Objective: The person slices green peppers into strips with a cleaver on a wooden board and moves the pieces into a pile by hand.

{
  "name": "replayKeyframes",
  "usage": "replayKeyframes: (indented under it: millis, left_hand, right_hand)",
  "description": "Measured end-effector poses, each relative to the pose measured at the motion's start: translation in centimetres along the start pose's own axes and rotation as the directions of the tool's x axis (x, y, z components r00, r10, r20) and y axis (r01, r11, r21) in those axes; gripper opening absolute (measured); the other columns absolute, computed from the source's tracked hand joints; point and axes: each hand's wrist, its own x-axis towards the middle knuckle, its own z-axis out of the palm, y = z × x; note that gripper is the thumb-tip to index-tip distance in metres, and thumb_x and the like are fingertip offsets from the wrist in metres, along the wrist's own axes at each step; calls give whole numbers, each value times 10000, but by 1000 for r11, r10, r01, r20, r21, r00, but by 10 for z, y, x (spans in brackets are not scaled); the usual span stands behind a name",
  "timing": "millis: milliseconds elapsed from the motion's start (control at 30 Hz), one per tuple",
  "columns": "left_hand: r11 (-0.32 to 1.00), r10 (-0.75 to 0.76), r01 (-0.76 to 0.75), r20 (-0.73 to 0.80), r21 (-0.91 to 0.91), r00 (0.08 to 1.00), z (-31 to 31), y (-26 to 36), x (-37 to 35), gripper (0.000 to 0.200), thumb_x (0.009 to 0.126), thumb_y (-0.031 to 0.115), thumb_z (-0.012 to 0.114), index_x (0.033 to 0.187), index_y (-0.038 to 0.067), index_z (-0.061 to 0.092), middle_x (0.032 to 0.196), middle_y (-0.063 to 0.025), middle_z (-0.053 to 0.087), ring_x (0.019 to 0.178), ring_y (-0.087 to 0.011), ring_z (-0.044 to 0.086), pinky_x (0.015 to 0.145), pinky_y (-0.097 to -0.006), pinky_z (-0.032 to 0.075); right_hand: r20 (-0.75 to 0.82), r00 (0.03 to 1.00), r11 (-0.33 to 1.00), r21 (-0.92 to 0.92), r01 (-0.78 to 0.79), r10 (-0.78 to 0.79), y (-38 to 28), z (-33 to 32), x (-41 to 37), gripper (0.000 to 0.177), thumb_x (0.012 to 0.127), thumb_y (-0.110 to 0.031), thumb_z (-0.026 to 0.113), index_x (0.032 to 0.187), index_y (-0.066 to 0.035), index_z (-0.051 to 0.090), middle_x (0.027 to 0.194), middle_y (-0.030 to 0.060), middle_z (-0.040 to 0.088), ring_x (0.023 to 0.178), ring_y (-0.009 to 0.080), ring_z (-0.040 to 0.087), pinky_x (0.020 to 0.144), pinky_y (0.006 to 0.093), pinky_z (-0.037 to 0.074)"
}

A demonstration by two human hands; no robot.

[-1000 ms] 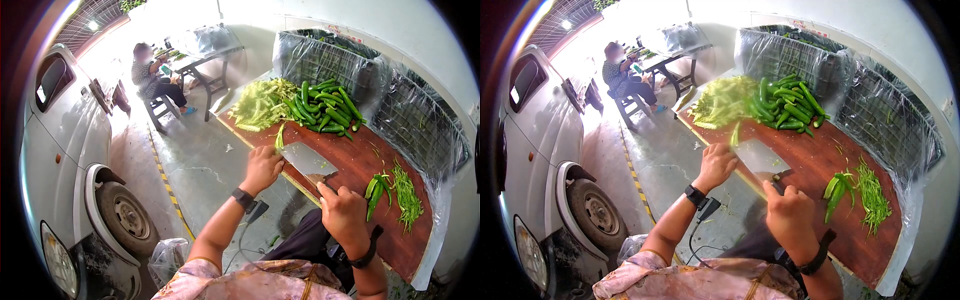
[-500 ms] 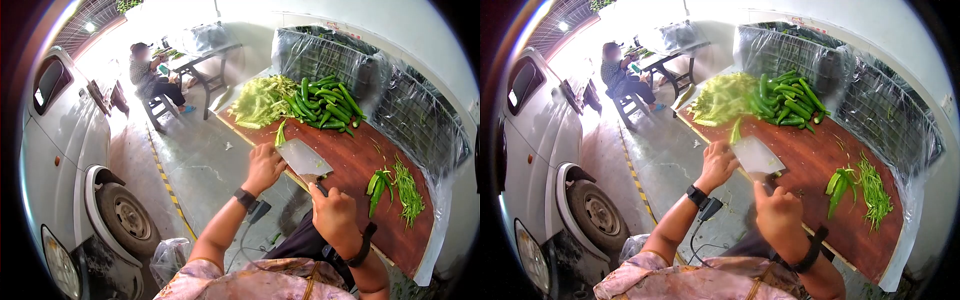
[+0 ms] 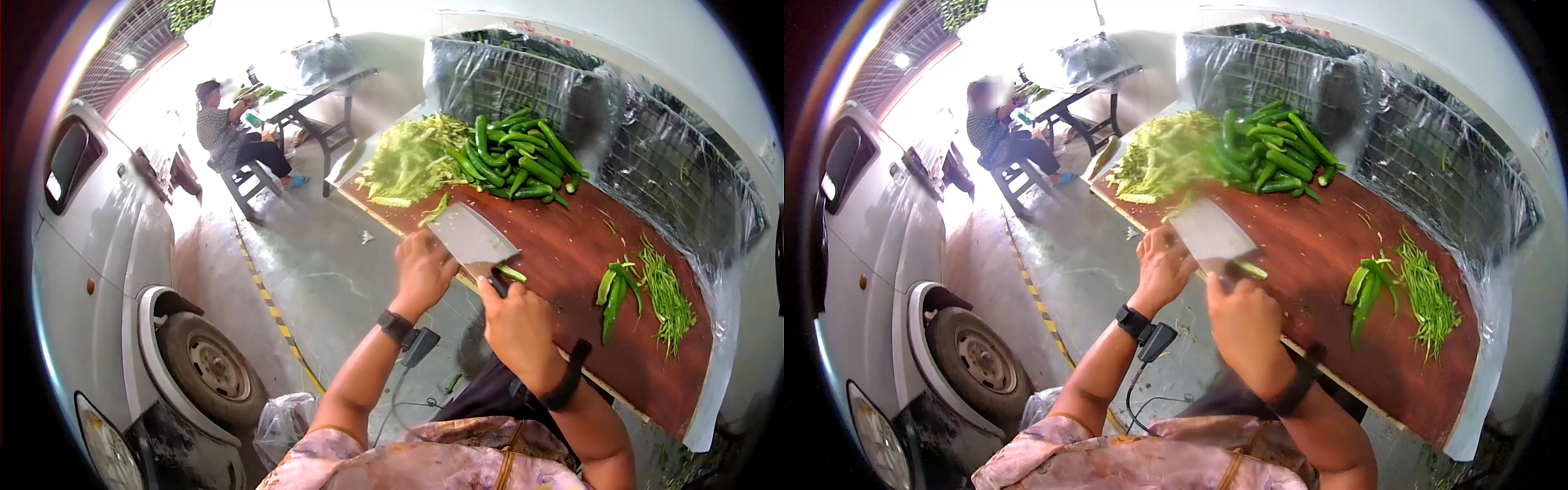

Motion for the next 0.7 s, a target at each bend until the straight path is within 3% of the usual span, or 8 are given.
replayKeyframes:
  millis: [233,300,400,467,500,600,633,700]
  left_hand:
    - [996,-17,10,73,94,997,-1,1,2,193,794,284,675,882,120,729,1089,-75,526,1121,-293,459,920,-445,344]
    - [999,-12,9,63,44,998,0,-3,1,192,784,264,693,886,107,730,1109,-83,566,1146,-287,490,977,-450,333]
    - [998,47,-48,26,48,999,8,-24,-2,215,763,164,726,941,43,723,1151,-131,601,1102,-318,557,931,-480,395]
    - [567,-301,372,236,-735,924,47,-75,-14,221,764,142,718,941,10,704,1115,-142,617,1002,-329,598,849,-462,451]
    - [342,-326,474,370,-811,870,43,-65,-8,234,755,134,733,941,-2,692,1069,-150,633,895,-336,614,768,-448,477]
    - [977,-19,51,154,-206,988,27,-78,-9,194,801,150,714,933,8,708,1049,-151,630,971,-329,590,848,-462,443]
    - [990,106,-118,146,79,984,9,-48,0,192,825,171,699,947,24,722,1054,-146,628,1000,-322,582,888,-460,425]
    - [983,107,-125,133,136,985,-1,-11,14,200,853,212,672,985,84,751,1054,-126,631,1035,-302,569,960,-437,375]
  right_hand:
    - [-24,999,999,31,-28,28,-8,24,30,456,768,-121,663,1224,-136,647,779,167,619,638,305,658,537,401,527]
    - [-232,973,998,68,16,0,-6,31,46,195,847,-158,583,994,-67,674,686,114,638,609,262,661,489,372,520]
    - [-296,954,948,313,54,43,0,44,81,234,802,-223,629,984,-77,619,673,128,635,609,307,659,488,449,503]
    - [-221,975,942,329,72,2,3,38,107,162,735,-235,635,671,-95,687,628,124,645,609,294,665,497,450,490]
    - [-340,940,973,214,88,-10,3,45,119,165,707,-240,651,626,-105,700,612,121,649,585,290,660,497,439,488]
    - [-336,941,960,277,47,51,15,20,137,135,717,-205,648,682,-95,718,688,125,678,640,278,675,535,442,506]
    - [-378,924,942,327,76,56,20,19,134,138,757,-180,630,737,-95,737,747,114,702,716,265,698,578,439,530]
    - [-300,938,887,461,-16,173,39,-9,124,157,696,-172,673,813,-92,739,683,165,664,626,328,665,551,472,510]
